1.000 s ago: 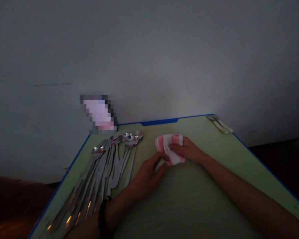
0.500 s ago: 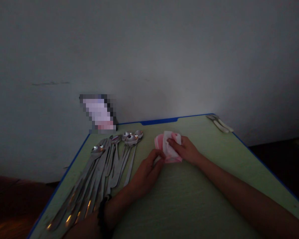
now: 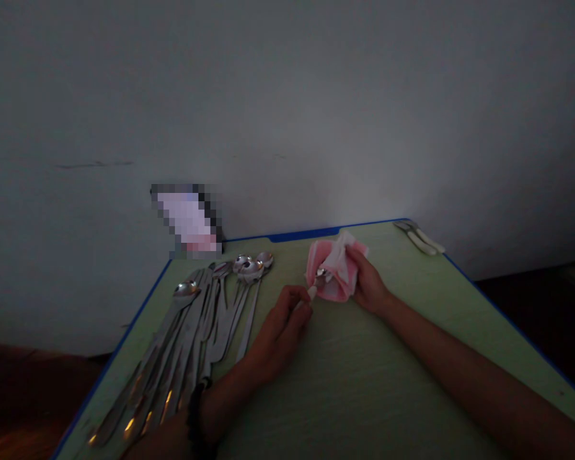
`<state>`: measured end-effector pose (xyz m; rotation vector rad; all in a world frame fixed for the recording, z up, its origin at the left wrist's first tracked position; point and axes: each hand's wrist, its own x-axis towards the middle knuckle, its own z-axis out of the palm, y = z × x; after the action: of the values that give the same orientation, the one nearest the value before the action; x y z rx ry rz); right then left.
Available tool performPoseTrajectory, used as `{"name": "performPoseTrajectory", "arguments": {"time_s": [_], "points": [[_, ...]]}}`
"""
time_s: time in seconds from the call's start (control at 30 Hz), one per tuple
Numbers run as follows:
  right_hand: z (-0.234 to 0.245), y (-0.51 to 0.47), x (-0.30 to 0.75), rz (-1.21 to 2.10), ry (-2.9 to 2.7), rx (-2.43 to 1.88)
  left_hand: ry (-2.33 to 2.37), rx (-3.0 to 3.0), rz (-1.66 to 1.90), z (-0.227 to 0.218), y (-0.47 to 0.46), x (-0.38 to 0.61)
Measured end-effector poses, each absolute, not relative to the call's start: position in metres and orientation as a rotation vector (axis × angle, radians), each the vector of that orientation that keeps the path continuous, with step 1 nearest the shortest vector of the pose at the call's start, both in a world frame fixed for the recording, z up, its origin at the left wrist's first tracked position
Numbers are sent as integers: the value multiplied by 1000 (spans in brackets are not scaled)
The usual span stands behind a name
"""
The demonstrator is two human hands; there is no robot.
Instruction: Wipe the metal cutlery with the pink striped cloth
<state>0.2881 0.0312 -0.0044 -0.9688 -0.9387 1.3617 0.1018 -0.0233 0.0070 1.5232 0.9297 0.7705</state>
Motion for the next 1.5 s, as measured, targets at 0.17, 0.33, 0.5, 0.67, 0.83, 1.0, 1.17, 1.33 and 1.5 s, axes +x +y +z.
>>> {"name": "performPoseTrajectory", "arguments": {"time_s": [0.17,0.33,0.5,0.67,0.83,1.0,1.17,1.33,1.5], "points": [[-4,29,289,1520,-904,-868,829,1456,809,3,-23,102],[-10,27,291,1543,-976,-856,922,1644,791,2,-23,101],[-3,25,294,1411,-1325,-943,988,1899,636,11,-24,100],[-3,24,293,1321,-1435,-987,965,1986,605,16,-24,101],[-10,25,289,1324,-1229,-947,934,1940,655,13,-24,104],[-8,33,292,1392,-970,-874,902,1751,746,9,-24,104],[2,34,299,1568,-726,-646,911,1403,812,15,-18,103],[4,33,300,1668,-563,-521,918,1280,968,17,-12,105],[0,36,301,1706,-696,-683,982,1316,1075,14,-11,106]]}}
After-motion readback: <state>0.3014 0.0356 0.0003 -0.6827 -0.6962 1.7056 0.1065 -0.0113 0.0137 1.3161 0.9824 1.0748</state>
